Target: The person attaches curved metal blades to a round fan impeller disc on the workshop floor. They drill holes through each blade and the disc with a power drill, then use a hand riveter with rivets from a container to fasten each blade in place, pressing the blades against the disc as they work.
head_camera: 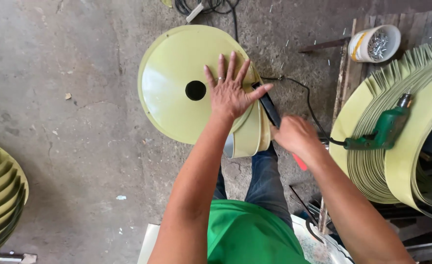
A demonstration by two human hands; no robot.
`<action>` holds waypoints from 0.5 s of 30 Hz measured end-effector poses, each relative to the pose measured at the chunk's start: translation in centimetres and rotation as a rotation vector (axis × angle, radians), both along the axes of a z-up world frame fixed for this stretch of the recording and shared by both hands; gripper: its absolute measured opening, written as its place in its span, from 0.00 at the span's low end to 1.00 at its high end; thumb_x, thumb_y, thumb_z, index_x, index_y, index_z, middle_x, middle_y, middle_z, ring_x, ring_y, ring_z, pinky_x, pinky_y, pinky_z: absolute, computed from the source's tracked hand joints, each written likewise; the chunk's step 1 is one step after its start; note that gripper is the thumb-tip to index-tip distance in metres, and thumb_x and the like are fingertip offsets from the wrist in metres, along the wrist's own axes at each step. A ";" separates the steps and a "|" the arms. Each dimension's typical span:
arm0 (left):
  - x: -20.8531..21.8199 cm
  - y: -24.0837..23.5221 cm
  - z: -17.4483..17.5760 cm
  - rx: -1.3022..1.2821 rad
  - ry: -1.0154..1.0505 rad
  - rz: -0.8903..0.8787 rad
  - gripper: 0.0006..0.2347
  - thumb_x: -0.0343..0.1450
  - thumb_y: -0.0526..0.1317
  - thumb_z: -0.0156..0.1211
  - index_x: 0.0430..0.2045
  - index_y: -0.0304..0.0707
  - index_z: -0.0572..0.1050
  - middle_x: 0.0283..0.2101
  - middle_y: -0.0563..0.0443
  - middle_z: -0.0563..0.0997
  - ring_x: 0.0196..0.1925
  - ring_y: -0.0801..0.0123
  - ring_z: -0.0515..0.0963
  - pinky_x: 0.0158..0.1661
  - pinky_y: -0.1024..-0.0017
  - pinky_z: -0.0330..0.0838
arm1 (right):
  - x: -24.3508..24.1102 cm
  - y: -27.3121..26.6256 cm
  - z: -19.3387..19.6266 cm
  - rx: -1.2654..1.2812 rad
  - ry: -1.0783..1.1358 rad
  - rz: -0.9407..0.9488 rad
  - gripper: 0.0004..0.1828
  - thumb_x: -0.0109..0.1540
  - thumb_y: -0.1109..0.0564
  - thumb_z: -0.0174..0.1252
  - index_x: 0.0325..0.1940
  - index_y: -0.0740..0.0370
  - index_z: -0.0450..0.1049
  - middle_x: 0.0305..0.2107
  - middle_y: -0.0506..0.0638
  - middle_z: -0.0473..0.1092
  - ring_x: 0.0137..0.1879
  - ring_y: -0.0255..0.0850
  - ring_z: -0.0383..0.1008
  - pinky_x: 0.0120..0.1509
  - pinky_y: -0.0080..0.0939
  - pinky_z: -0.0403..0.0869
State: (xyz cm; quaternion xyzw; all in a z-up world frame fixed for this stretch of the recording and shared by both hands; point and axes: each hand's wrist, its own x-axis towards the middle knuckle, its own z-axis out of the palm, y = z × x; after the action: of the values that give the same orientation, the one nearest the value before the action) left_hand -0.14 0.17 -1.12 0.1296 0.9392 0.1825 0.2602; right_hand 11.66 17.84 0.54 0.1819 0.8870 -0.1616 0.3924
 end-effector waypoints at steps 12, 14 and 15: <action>0.3 0.3 0.7 -0.008 -0.016 -0.026 0.50 0.60 0.82 0.31 0.74 0.53 0.53 0.79 0.53 0.44 0.81 0.55 0.34 0.68 0.39 0.13 | 1.4 -1.4 -2.1 -0.199 0.283 -0.244 0.28 0.57 0.38 0.65 0.52 0.61 0.78 0.36 0.63 0.78 0.44 0.58 0.80 0.49 0.56 0.76; 0.4 0.2 0.4 -0.008 -0.015 -0.011 0.50 0.60 0.83 0.32 0.74 0.51 0.53 0.79 0.53 0.44 0.81 0.55 0.34 0.68 0.39 0.12 | 1.9 -1.1 -3.1 -0.128 0.318 -0.237 0.26 0.60 0.37 0.64 0.48 0.62 0.79 0.34 0.63 0.78 0.43 0.59 0.80 0.50 0.56 0.77; 0.1 0.1 0.2 -0.011 -0.009 0.012 0.51 0.61 0.83 0.32 0.75 0.49 0.52 0.79 0.53 0.44 0.80 0.56 0.34 0.68 0.39 0.12 | 1.7 -1.0 -3.9 -0.062 0.356 -0.224 0.26 0.63 0.36 0.64 0.43 0.63 0.81 0.32 0.63 0.78 0.42 0.59 0.80 0.51 0.56 0.77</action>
State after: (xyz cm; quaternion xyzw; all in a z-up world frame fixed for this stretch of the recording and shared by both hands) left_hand 0.00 0.28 -0.92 0.1215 0.9398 0.1794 0.2642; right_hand 13.37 16.84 -3.37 0.2356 0.9112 -0.2611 0.2144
